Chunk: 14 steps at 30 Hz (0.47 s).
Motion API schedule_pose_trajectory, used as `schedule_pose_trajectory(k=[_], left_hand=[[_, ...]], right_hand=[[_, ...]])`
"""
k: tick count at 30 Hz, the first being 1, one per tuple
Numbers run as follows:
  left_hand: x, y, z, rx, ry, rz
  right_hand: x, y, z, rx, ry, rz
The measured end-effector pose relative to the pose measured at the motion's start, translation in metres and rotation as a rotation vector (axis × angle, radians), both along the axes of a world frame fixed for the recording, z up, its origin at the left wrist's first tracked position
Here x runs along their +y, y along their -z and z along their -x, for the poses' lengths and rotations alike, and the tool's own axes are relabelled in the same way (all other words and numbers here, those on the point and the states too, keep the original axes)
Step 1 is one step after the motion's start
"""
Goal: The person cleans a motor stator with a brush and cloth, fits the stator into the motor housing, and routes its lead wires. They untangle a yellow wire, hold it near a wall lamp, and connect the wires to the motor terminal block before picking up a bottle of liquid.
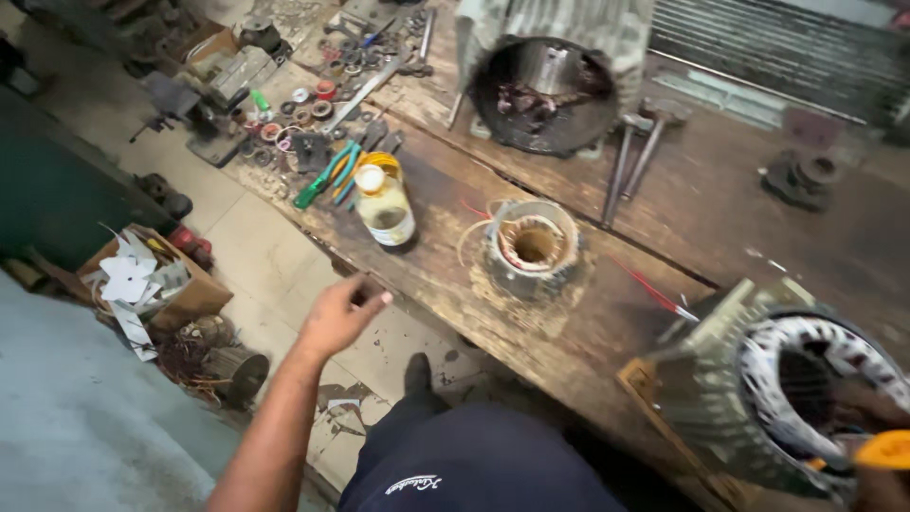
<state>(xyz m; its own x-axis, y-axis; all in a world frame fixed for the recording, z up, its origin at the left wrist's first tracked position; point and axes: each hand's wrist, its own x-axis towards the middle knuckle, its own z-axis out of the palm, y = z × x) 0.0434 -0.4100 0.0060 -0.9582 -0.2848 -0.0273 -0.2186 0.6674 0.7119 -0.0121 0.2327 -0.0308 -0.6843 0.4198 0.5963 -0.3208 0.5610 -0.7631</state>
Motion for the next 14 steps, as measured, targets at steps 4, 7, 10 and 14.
schedule_pose_trajectory(k=[4, 7, 10, 14], left_hand=[[-0.064, -0.002, 0.023, 0.222, -0.118, -0.010], [-0.100, 0.006, 0.060, 0.371, -0.060, -0.091], [-0.127, 0.019, 0.109, 0.477, 0.140, -0.111], [-0.137, 0.036, 0.164, 0.511, 0.313, -0.178]], right_hand=[[-0.164, -0.039, 0.011, 0.026, -0.507, 0.089], [-0.306, -0.057, 0.030, -0.065, -0.694, -0.100], [-0.448, -0.067, 0.076, -0.427, -0.905, 0.228], [-0.568, -0.094, 0.110, -0.026, -0.758, -0.734]])
